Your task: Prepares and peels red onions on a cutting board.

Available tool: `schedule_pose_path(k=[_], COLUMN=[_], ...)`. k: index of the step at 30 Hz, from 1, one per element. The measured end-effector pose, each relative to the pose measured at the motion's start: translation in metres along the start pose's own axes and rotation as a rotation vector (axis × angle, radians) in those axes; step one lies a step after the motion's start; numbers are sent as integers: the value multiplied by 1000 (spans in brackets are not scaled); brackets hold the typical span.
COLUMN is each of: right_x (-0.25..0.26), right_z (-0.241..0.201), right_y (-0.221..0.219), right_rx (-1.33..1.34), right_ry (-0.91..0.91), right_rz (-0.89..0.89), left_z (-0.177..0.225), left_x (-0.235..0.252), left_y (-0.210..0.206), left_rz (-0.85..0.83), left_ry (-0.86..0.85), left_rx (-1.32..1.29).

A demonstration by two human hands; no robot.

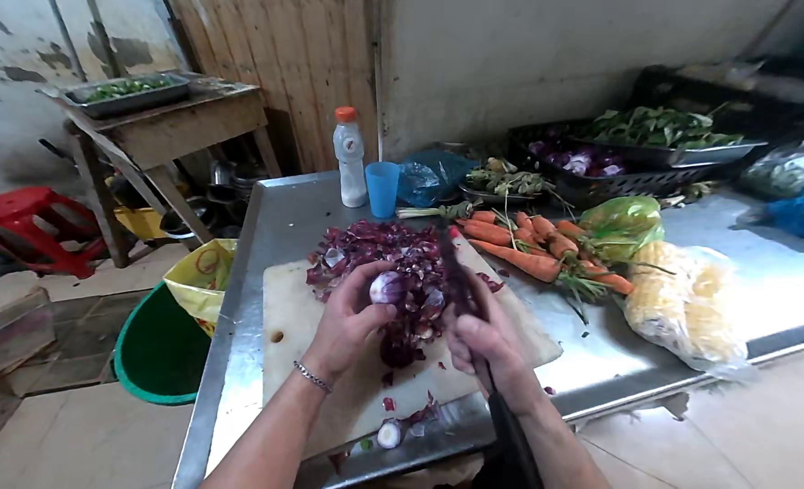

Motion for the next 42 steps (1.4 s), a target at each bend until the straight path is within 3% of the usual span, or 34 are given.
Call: schedule_pose_path(k=[2,5,7,10,15,20,23,26,30,36,42], right_x=[-5,-10,-11,-12,-19,-36,-38,-28,-16,-14,-22], right_z=[0,9,12,15,17,-2,-8,0,8,4,-3], right_y=[-8,-16,-21,-24,-30,-34,-29,-18,0,1,-26], right_rx=[85,515,746,883,836,1031,1100,1125,944,673,-97], right_ry=[-36,-198,-325,-398,-393,-385,-372,-352,-250,-172,79], right_rz=[-190,-440,-509,-488,-276,-463,-520,-450,-204,-151,-68], left_z=[-1,-2,-1,1,1,-5,-2,-1,-1,-6,-4], left_x=[0,0,0,0,0,4,3,1,2,1,-3], left_y=[0,0,-1,-2,-3,4,2,0,-1,-6,-7], left_rz=[-22,-34,-16,-9,66,154,158,106,21,36,40], left_ry=[-1,-10,-14,-43,-113,-183,-136,-64,144,249,258], left_rx=[-24,-77,-87,-52,131,392,367,158,-134,-240,-230])
Point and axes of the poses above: each hand's wrist, its own x-axis towards the middle knuckle, its own y-axis out of the back of the hand, z = x × y, the point moved 3 cm from there along x, towards the middle knuckle, and after that the axes turned 11 degrees about z, right-handed, at the moved point
